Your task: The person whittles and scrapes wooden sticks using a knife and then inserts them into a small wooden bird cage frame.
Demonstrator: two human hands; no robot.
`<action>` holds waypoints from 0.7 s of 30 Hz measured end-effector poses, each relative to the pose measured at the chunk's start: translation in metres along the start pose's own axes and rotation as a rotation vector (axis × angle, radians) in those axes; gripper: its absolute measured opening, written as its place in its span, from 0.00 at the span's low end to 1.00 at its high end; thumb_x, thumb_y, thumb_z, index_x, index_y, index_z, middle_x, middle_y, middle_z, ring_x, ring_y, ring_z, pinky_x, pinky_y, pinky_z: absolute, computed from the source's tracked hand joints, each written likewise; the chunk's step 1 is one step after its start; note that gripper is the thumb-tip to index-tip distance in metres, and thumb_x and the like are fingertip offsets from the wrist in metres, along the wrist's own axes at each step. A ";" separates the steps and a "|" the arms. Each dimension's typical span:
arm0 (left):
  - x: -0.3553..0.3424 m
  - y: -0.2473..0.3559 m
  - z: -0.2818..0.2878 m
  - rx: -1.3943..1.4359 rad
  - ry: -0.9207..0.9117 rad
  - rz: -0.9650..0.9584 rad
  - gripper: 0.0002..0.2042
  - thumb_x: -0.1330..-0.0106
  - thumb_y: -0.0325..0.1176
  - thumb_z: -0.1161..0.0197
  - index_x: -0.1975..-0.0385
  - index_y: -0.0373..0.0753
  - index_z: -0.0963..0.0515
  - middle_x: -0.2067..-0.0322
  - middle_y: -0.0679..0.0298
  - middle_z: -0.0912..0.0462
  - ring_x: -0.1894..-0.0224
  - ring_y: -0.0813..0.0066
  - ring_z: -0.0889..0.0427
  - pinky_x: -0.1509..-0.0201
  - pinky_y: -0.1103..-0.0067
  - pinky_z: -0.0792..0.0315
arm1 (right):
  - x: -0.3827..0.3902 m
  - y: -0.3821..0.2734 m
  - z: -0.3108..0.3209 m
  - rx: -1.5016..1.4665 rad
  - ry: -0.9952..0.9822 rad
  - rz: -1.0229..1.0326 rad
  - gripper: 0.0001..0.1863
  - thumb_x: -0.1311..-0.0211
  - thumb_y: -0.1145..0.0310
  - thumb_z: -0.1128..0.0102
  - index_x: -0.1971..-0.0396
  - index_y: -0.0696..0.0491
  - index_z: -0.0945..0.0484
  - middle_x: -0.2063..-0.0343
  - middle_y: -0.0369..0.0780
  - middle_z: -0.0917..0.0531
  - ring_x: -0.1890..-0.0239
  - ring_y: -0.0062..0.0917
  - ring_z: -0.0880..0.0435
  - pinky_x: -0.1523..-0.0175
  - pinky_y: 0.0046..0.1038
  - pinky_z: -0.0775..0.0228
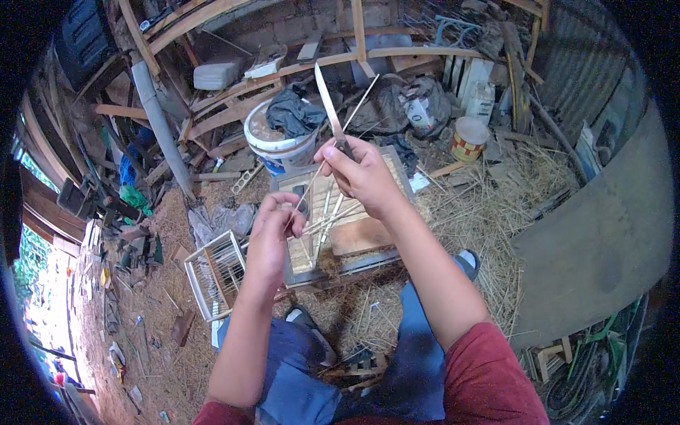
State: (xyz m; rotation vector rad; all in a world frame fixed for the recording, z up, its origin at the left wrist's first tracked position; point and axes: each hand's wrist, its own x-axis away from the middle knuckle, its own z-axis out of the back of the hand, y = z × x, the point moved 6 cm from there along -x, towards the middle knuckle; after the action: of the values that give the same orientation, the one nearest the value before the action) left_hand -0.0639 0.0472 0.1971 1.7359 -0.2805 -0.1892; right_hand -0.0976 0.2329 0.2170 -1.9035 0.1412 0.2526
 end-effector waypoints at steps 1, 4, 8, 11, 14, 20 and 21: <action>-0.003 0.007 0.001 -0.013 0.034 -0.055 0.11 0.25 0.32 0.52 0.51 0.35 0.27 0.73 0.70 0.27 0.70 0.82 0.32 0.61 0.82 0.37 | 0.000 -0.002 0.003 -0.002 0.003 0.003 0.11 0.24 0.62 0.40 0.59 0.56 0.18 0.75 0.30 0.20 0.86 0.07 0.37 0.80 0.16 0.51; -0.010 0.018 0.012 -0.031 0.073 -0.127 0.14 0.23 0.33 0.52 0.46 0.35 0.26 0.68 0.67 0.20 0.65 0.82 0.26 0.54 0.81 0.32 | 0.001 -0.008 0.008 -0.031 0.012 0.014 0.11 0.23 0.62 0.40 0.58 0.56 0.19 0.75 0.30 0.20 0.86 0.06 0.37 0.80 0.15 0.51; -0.011 0.029 0.024 -0.172 0.226 -0.241 0.17 0.19 0.39 0.51 0.42 0.36 0.22 0.56 0.65 0.16 0.57 0.81 0.23 0.48 0.79 0.29 | 0.003 -0.010 0.013 -0.010 0.032 0.018 0.11 0.23 0.62 0.40 0.58 0.56 0.18 0.75 0.30 0.20 0.85 0.06 0.37 0.80 0.15 0.51; -0.010 0.032 -0.002 -0.307 -0.008 -0.288 0.17 0.19 0.39 0.46 0.41 0.36 0.20 0.50 0.61 0.14 0.52 0.79 0.20 0.43 0.78 0.27 | 0.007 -0.012 0.014 0.008 0.035 0.010 0.11 0.23 0.62 0.40 0.58 0.55 0.18 0.76 0.29 0.20 0.85 0.06 0.37 0.80 0.15 0.51; -0.008 0.025 -0.019 -0.189 -0.083 -0.278 0.15 0.20 0.37 0.43 0.43 0.35 0.19 0.53 0.61 0.14 0.54 0.78 0.18 0.44 0.77 0.26 | 0.008 -0.011 0.014 0.014 0.037 0.013 0.11 0.23 0.61 0.39 0.58 0.55 0.18 0.76 0.28 0.21 0.85 0.06 0.37 0.80 0.15 0.51; -0.008 0.018 -0.015 -0.309 -0.102 -0.265 0.09 0.23 0.31 0.39 0.50 0.33 0.19 0.62 0.67 0.16 0.60 0.82 0.19 0.51 0.81 0.24 | 0.009 -0.013 0.018 0.027 0.062 0.013 0.11 0.24 0.62 0.39 0.58 0.55 0.18 0.76 0.28 0.21 0.85 0.06 0.37 0.81 0.15 0.51; -0.009 0.017 -0.012 -0.325 -0.077 -0.260 0.08 0.24 0.29 0.39 0.53 0.33 0.19 0.64 0.68 0.17 0.62 0.84 0.20 0.54 0.82 0.25 | 0.008 -0.013 0.019 0.024 0.070 0.015 0.11 0.24 0.63 0.39 0.58 0.55 0.18 0.76 0.29 0.21 0.85 0.06 0.37 0.81 0.15 0.51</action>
State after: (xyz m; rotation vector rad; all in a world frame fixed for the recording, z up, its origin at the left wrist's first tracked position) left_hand -0.0702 0.0585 0.2154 1.4392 -0.0722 -0.4664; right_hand -0.0886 0.2550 0.2210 -1.8887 0.2055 0.1936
